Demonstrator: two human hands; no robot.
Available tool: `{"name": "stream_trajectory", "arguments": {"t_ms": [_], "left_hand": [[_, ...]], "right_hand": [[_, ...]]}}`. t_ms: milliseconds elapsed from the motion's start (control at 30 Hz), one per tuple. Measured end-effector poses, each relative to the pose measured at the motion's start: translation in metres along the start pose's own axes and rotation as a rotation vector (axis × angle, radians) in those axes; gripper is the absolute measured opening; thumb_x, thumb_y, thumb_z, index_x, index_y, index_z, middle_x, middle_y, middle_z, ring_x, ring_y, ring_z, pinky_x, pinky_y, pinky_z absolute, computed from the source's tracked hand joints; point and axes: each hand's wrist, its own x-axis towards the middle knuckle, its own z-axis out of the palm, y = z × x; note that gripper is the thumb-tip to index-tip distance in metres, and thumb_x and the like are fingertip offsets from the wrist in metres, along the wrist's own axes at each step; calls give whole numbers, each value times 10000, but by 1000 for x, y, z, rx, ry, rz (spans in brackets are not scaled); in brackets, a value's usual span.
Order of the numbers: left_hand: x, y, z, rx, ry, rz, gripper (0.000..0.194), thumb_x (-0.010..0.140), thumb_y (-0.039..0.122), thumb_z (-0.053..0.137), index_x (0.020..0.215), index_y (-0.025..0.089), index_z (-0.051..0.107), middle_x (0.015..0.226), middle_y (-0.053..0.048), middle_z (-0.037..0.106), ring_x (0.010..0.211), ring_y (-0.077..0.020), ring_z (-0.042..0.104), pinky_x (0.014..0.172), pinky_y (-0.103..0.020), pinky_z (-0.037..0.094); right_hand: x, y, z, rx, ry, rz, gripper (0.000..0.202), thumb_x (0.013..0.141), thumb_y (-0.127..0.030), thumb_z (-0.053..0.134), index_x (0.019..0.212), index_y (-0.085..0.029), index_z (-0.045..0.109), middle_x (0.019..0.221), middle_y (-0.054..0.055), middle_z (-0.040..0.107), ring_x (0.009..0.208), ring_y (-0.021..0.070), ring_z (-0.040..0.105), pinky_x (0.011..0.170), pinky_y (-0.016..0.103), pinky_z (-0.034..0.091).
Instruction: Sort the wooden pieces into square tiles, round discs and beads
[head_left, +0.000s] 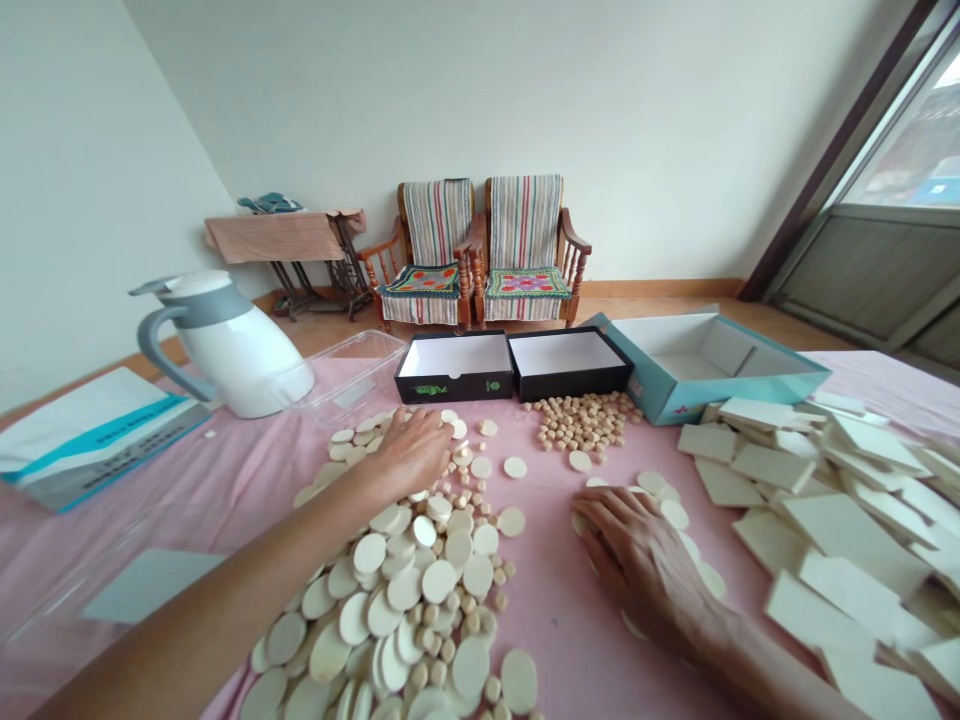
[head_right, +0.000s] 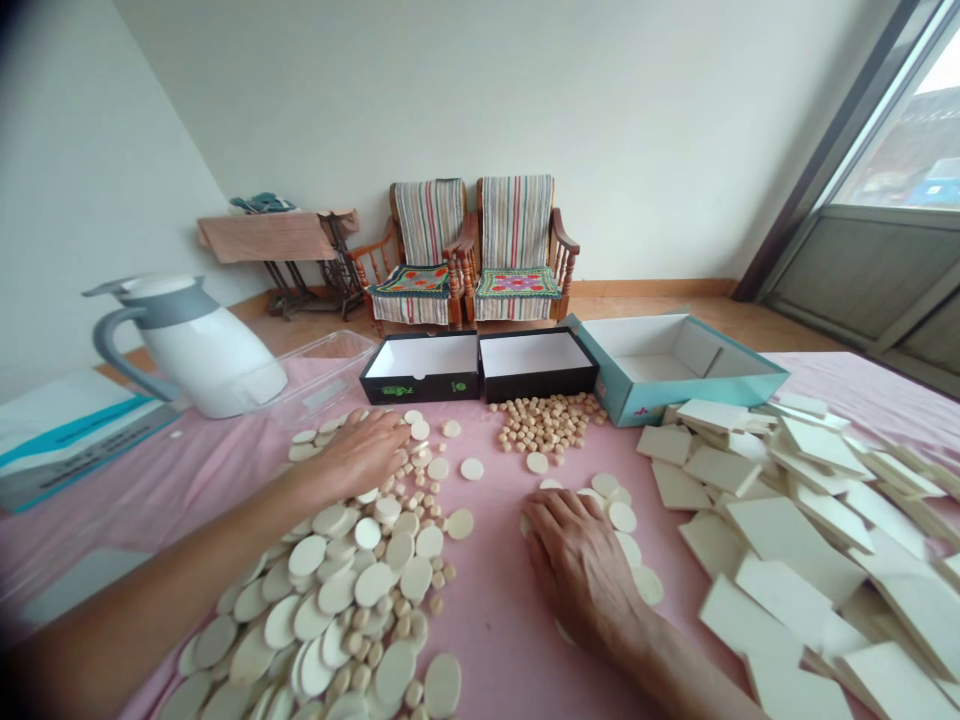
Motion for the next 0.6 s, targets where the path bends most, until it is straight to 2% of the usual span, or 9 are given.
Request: {"name": "stream_trajectory", "arguments": {"t_ms": [100, 167, 233, 300, 367, 500, 600], "left_hand": [[19, 11, -1, -67, 21, 82, 128, 866, 237, 504, 914, 206, 618, 970, -67, 613, 968, -227, 560, 872, -355, 408], [33, 25, 3, -116, 16, 145, 186, 870, 359, 534, 973, 221, 607, 1016, -51, 606, 980, -204, 555, 865, -312, 420], [44, 40, 10, -136, 21, 153, 406, 803, 533, 585, 1026, 193, 582, 1083, -87, 579, 1027, -248, 531, 871, -345, 428], [51, 50, 17, -135, 24, 141, 557, 738, 627, 600, 1048, 167, 562, 1106, -121, 556, 1050, -297, 509, 890, -402, 421], [51, 54, 21, -126, 16, 141, 482, 751, 564, 607, 1018, 165, 563, 1086, -122, 553, 1040, -301, 506, 895, -415, 417], [41, 48, 19, -94, -21, 117, 104, 804, 231, 536, 877, 172, 580, 988, -105, 565, 953, -256, 535, 835, -380, 434], [34, 44, 12, -60, -40, 75, 121, 773, 109, 502, 852, 161, 578, 966, -123, 571, 970, -281, 529, 865, -437, 410]], "right_hand": [[-1, 1, 0, 9, 4, -8, 198, 937, -241, 430, 1029, -218, 604, 1045, 74, 635, 965, 221, 540, 855, 391, 367], [-1, 2, 0, 14, 5, -12, 208, 937, -235, 428, 1048, -221, 604, 1045, 74, 635, 965, 221, 541, 859, 393, 368], [-1, 1, -1, 17, 6, -15, 212, 936, -227, 426, 1055, -220, 602, 1044, 74, 636, 963, 219, 542, 863, 395, 368], [-1, 1, -2, 24, 1, -14, 208, 933, -220, 426, 1045, -217, 601, 1045, 76, 636, 964, 221, 541, 864, 397, 368], [-2, 1, -3, 33, -3, -9, 196, 931, -216, 422, 1009, -213, 602, 1043, 81, 636, 959, 222, 540, 858, 397, 371], [-1, 1, -3, 38, -6, -5, 185, 925, -207, 415, 929, -208, 600, 1033, 92, 639, 934, 219, 543, 840, 391, 378], [0, 0, -4, 25, -8, -4, 176, 920, -210, 420, 883, -203, 591, 1006, 92, 642, 914, 215, 545, 817, 382, 381]]}}
